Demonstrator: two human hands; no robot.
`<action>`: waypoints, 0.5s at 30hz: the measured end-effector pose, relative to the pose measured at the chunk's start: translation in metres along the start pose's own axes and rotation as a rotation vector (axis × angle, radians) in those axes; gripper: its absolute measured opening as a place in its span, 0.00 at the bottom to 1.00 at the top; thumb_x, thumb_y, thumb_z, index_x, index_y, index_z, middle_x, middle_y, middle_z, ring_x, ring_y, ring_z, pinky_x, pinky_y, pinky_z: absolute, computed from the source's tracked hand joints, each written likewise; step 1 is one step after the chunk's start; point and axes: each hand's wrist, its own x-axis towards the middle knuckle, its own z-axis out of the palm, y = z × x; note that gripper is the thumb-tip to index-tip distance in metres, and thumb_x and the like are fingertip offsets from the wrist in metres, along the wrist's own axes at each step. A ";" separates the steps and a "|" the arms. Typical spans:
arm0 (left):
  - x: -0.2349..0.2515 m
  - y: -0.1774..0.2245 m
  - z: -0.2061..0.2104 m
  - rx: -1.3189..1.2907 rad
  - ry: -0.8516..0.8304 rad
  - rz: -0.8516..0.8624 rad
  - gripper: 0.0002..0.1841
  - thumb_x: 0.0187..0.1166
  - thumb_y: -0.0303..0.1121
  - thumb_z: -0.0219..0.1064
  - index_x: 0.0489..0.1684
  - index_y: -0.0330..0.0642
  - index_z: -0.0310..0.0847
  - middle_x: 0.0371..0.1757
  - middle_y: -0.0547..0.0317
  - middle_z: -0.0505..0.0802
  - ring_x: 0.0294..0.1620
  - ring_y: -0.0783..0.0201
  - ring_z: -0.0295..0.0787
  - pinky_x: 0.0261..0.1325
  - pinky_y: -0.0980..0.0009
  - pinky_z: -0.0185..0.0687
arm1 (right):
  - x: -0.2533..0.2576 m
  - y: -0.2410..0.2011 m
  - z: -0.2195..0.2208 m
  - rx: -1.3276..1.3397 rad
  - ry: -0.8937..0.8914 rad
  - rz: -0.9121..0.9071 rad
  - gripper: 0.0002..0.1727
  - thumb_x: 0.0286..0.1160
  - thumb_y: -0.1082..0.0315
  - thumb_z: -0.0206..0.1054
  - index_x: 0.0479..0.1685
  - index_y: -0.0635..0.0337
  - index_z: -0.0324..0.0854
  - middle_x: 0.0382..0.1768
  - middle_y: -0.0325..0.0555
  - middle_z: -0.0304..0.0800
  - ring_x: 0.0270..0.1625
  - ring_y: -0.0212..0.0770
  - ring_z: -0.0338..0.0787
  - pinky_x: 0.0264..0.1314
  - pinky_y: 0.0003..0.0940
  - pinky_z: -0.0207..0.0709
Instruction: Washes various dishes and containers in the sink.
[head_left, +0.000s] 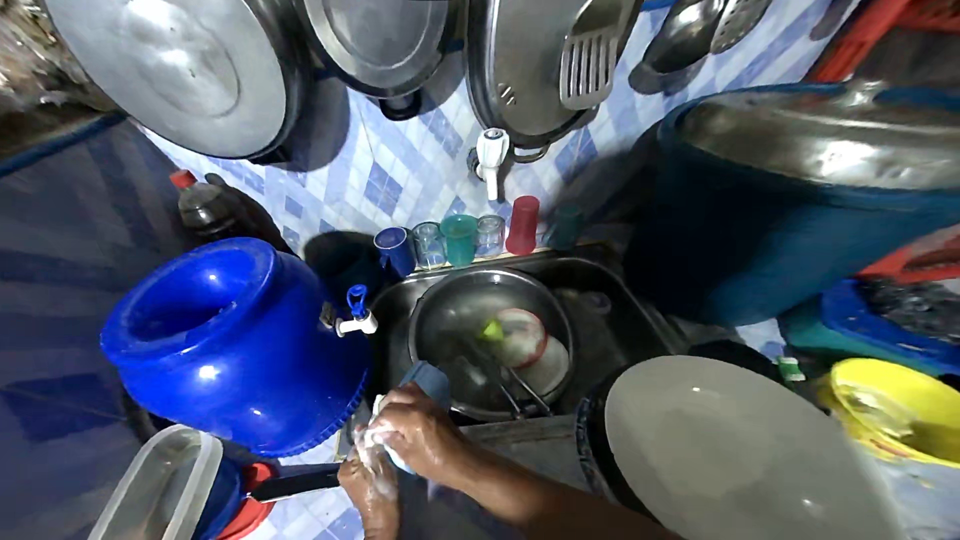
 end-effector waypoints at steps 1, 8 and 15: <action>0.001 -0.003 0.001 -0.038 0.021 0.003 0.21 0.85 0.29 0.53 0.22 0.22 0.81 0.17 0.59 0.82 0.23 0.82 0.80 0.35 0.82 0.78 | 0.004 0.007 -0.004 0.000 -0.013 0.055 0.08 0.74 0.75 0.68 0.38 0.69 0.93 0.45 0.59 0.94 0.57 0.56 0.90 0.69 0.49 0.78; -0.001 0.025 0.012 -0.459 0.047 -0.506 0.22 0.94 0.41 0.49 0.43 0.29 0.83 0.33 0.58 0.91 0.37 0.72 0.91 0.47 0.69 0.90 | 0.029 0.024 -0.002 0.063 0.137 0.650 0.19 0.85 0.63 0.63 0.65 0.68 0.80 0.63 0.61 0.86 0.66 0.54 0.87 0.71 0.52 0.79; -0.001 0.010 0.008 -0.530 0.043 -0.692 0.24 0.96 0.43 0.41 0.68 0.32 0.75 0.55 0.49 0.90 0.53 0.65 0.89 0.58 0.61 0.87 | 0.013 0.029 0.018 -0.087 -0.008 0.251 0.16 0.85 0.68 0.59 0.61 0.67 0.86 0.61 0.59 0.90 0.69 0.54 0.87 0.77 0.50 0.76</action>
